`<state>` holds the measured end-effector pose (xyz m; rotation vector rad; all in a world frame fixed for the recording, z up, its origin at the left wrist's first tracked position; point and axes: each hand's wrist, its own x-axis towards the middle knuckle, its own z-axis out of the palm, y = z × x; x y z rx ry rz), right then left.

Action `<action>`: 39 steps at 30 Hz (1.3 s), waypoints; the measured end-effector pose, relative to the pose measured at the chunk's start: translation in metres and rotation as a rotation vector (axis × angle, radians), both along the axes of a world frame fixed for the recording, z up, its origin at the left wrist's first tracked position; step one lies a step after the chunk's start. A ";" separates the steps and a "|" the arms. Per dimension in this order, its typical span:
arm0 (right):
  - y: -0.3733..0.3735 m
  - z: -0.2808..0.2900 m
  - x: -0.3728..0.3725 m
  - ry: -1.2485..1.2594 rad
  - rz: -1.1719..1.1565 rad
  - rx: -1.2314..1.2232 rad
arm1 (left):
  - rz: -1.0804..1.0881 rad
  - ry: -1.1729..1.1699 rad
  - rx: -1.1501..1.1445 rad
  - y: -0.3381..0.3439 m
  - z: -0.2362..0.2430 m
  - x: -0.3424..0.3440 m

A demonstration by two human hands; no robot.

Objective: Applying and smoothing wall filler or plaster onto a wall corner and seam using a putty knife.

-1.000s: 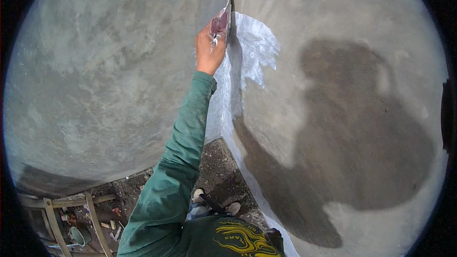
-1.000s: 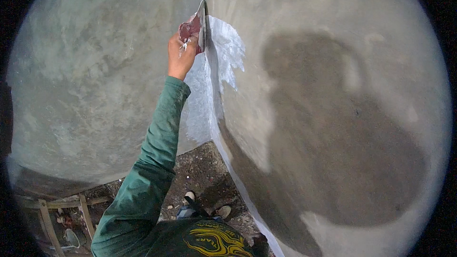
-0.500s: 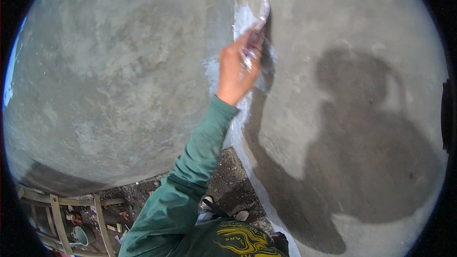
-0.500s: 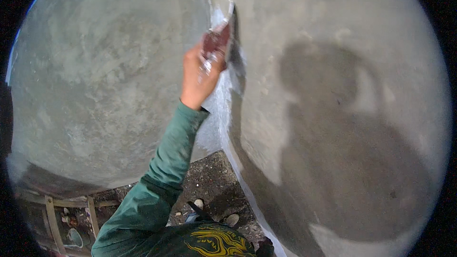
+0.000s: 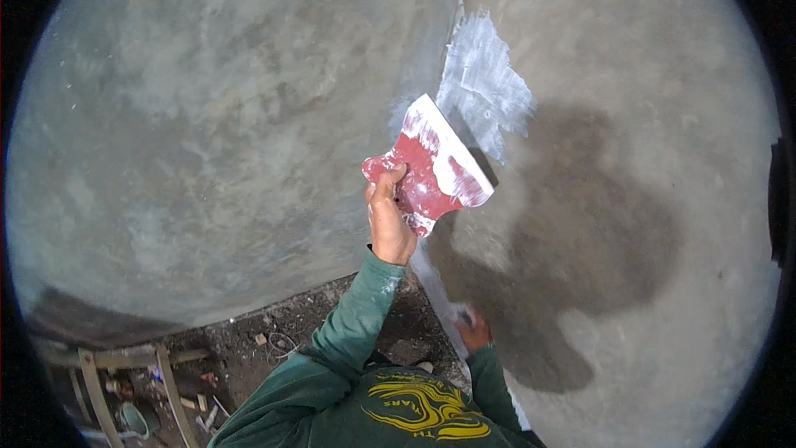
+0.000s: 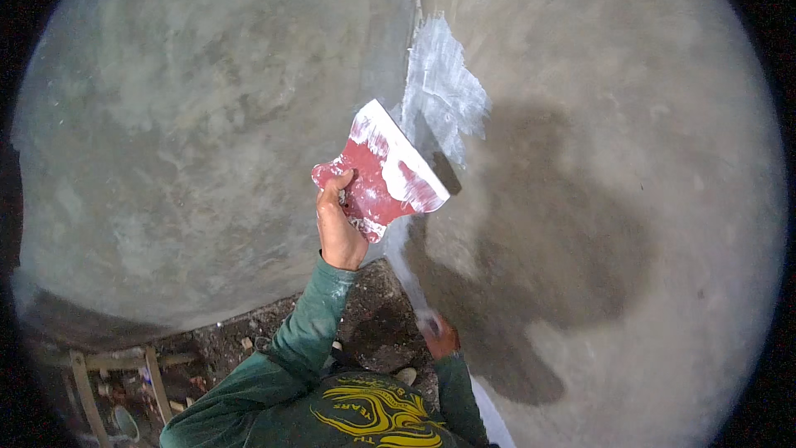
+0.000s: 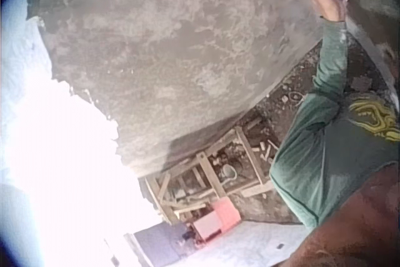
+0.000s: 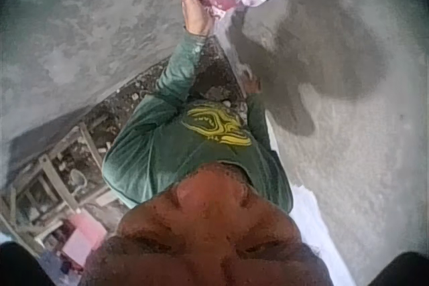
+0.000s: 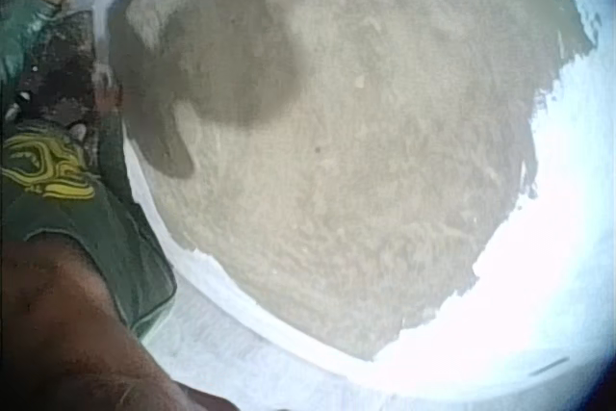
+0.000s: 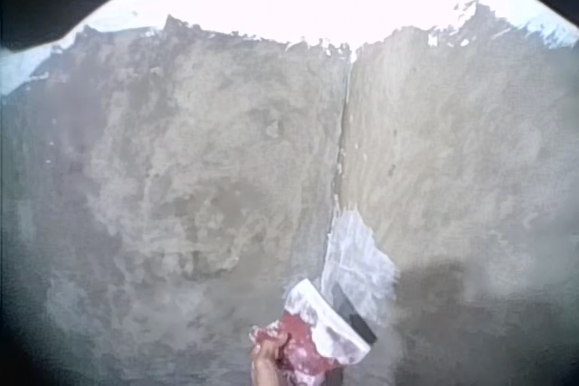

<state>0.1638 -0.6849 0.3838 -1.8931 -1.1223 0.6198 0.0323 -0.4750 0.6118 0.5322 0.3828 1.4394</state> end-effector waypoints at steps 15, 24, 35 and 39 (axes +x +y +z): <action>0.150 0.255 -0.119 0.241 -0.305 1.033 | -0.829 -0.252 0.190 -0.001 0.036 -0.031; 0.125 0.419 -0.118 -0.549 -0.347 0.697 | 0.059 0.587 1.324 0.075 0.067 -0.064; 0.198 0.502 -0.063 -2.371 0.168 -0.491 | 0.785 0.943 1.838 0.184 0.076 -0.084; 0.214 0.502 -0.051 -2.414 0.147 -0.503 | 0.803 0.993 1.848 0.184 0.074 -0.082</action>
